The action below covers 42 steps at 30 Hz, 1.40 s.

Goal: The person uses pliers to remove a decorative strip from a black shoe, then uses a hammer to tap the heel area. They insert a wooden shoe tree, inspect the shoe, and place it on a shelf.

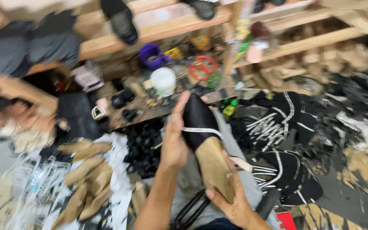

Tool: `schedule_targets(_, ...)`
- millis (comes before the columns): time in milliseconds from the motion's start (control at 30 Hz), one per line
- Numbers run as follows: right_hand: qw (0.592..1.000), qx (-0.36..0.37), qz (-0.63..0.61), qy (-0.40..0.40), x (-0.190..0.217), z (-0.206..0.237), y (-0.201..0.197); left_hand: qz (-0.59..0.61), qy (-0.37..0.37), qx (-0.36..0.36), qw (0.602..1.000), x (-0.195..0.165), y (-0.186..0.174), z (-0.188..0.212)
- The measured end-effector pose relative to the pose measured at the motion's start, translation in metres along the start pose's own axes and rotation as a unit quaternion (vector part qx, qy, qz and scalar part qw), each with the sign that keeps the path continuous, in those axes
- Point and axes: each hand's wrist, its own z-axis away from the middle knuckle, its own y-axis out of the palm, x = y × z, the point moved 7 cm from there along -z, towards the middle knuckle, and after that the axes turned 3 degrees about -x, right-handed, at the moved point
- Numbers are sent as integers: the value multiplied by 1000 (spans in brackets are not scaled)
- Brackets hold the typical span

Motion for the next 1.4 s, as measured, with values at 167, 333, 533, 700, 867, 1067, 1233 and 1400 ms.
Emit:
schedule_targets(167, 980, -29, 152, -123, 17, -1, 21, 45, -1, 0, 999, 6, -7, 3)
schedule_targets(333, 975, -44, 179, -122, 26, -10, 29, 194, -153, 19, 969, 30, -16, 6)
schedule_targets(533, 990, -4, 112, -90, 32, -19, 37, 282, -203, -1, 938, 63, -23, 18)
schedule_targets(700, 993, 3, 101, -67, 33, -24, 43, 274, -211, -36, 938, 71, -39, 17)
schedule_targets(867, 992, 27, 104, -71, 62, -43, 47, 211, -233, -80, 946, 67, -43, 29)
schedule_targets(1067, 971, 125, 203, -1, 93, -53, 20, 217, -213, -30, 952, 50, -55, 26)
schedule_targets(1233, 895, -131, 322, -280, 138, -48, -8, 286, -181, -27, 941, 28, -62, 23)
schedule_targets(1400, 959, 43, 278, -19, 90, -91, 7, 228, -174, -112, 952, 27, -67, 21)
